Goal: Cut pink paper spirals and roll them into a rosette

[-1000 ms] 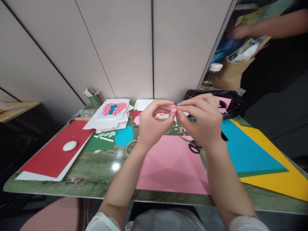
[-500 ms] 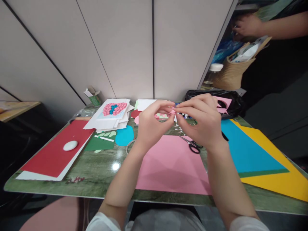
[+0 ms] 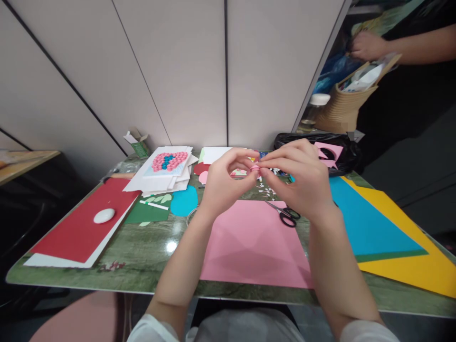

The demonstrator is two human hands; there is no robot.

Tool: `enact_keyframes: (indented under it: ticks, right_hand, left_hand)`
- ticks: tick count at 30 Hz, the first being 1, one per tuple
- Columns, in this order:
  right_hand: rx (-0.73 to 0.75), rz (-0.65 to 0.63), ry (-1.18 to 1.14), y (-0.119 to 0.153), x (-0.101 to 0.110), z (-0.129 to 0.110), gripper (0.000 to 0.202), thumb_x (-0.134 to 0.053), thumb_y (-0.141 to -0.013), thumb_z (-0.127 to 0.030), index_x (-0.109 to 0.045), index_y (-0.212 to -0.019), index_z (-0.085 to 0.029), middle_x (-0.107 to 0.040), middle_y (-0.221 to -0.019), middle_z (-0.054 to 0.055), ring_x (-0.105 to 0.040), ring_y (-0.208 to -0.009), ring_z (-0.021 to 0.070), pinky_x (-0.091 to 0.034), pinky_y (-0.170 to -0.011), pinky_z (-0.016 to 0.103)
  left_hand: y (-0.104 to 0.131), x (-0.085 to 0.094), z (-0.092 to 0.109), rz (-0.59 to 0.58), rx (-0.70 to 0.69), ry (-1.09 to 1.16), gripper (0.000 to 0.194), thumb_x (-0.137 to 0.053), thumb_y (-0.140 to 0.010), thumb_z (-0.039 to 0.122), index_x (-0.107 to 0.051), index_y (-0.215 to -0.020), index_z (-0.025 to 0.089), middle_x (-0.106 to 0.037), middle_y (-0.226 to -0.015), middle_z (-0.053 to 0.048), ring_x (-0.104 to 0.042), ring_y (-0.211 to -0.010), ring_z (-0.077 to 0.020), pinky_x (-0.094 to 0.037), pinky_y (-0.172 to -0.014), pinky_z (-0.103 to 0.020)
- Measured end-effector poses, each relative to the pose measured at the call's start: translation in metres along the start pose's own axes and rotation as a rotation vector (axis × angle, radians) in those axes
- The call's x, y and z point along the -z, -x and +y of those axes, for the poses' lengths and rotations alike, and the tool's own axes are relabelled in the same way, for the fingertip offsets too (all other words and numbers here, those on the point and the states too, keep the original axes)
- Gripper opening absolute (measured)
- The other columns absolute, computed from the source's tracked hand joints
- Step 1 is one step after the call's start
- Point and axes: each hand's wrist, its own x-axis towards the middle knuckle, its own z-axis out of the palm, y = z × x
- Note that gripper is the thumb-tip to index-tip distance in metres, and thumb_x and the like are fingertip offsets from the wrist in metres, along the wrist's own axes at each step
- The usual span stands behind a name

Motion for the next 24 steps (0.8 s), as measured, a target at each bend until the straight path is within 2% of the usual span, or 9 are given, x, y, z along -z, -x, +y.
enact_keyframes:
  ticks: [5,12,16,24]
  right_hand:
    - [0.040,0.037,0.056,0.0001,0.0002,0.0006,0.009,-0.061,-0.083,-0.024,-0.067,-0.077,-0.024,-0.072,-0.082,-0.001,-0.058,-0.083,0.0203,-0.039,-0.078,0.040]
    - [0.127,0.070,0.154,-0.0008,0.0019,0.0012,0.005,-0.064,-0.081,-0.022,-0.067,-0.077,-0.024,-0.073,-0.082,-0.002,-0.057,-0.081,0.0191,-0.036,-0.079,0.041]
    - [0.123,0.061,0.179,-0.0008,0.0018,0.0007,0.007,-0.063,-0.083,-0.024,-0.066,-0.077,-0.025,-0.073,-0.082,-0.004,-0.058,-0.081,0.0197,-0.035,-0.081,0.042]
    - [0.140,0.034,0.208,-0.0009,0.0025,0.0002,0.006,-0.063,-0.082,-0.022,-0.064,-0.078,-0.026,-0.073,-0.083,-0.005,-0.057,-0.084,0.0198,-0.035,-0.084,0.042]
  left_hand:
    - [-0.0006,-0.0004,0.0018,0.006,-0.002,-0.018,0.023,-0.064,-0.075,0.013,-0.062,-0.097,0.021,-0.065,-0.076,0.000,-0.065,-0.071,-0.0110,-0.054,-0.068,-0.024]
    - [-0.0007,-0.0030,0.0006,0.027,-0.090,-0.122,0.025,-0.061,-0.075,0.009,-0.063,-0.098,0.020,-0.066,-0.083,-0.001,-0.063,-0.074,-0.0101,-0.054,-0.073,-0.024]
    - [0.0000,-0.0029,0.0014,0.024,-0.122,-0.160,0.026,-0.060,-0.075,0.007,-0.062,-0.098,0.020,-0.067,-0.094,-0.003,-0.063,-0.076,-0.0093,-0.053,-0.076,-0.025]
    - [0.0012,-0.0006,0.0041,-0.012,-0.135,-0.189,0.029,-0.059,-0.076,0.007,-0.061,-0.101,0.021,-0.067,-0.095,-0.003,-0.063,-0.076,-0.0098,-0.053,-0.076,-0.026]
